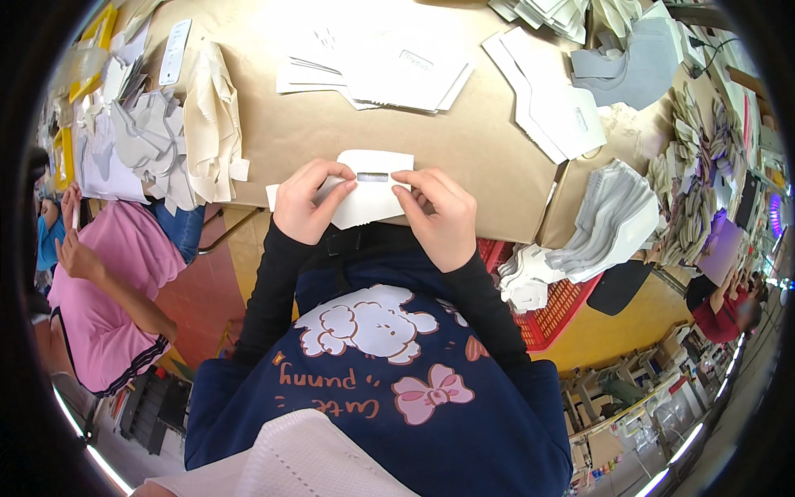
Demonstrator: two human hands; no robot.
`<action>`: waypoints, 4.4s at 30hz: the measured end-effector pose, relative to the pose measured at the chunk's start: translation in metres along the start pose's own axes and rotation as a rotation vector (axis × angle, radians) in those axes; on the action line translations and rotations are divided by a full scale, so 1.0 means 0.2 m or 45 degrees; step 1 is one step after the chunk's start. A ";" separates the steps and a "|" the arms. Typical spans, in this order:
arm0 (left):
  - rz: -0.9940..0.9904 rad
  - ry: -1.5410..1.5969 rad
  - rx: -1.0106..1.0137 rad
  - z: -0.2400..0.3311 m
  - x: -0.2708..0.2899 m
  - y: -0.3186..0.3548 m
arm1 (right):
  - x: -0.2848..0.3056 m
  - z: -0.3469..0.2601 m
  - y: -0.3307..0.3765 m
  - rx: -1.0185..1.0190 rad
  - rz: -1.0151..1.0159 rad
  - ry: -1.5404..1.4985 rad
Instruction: The person repeatedly picks small white rectangular pieces and larger white fabric pieces from a table, aligns the small piece onto the fabric, and folds the fabric around it to form a mask-like shape. The person handles items one at a time and places finished units aside.
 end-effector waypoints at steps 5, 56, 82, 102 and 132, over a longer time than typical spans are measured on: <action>0.002 -0.129 -0.052 0.00 -0.02 -0.01 | -0.01 0.01 -0.01 0.054 0.001 0.089; 0.037 -0.141 0.100 0.02 -0.06 -0.05 | -0.03 0.00 -0.05 0.019 -0.056 0.178; 0.153 -0.298 0.043 0.03 -0.05 -0.02 | -0.03 0.01 -0.04 0.025 -0.084 0.172; 0.220 -0.321 0.127 0.02 -0.08 0.03 | -0.09 -0.05 0.00 0.281 0.129 0.349; 0.301 -0.355 -0.231 0.02 -0.10 0.07 | -0.02 -0.01 0.10 0.583 -0.017 0.415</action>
Point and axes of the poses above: each hand's wrist, its own y-axis away from the middle knuckle, its own x-axis out of the back of the hand, z = x × y, the point moved 4 cm from there along -y, towards the middle knuckle, and after that the axes turned 15 degrees about z, right-handed, at the moved point
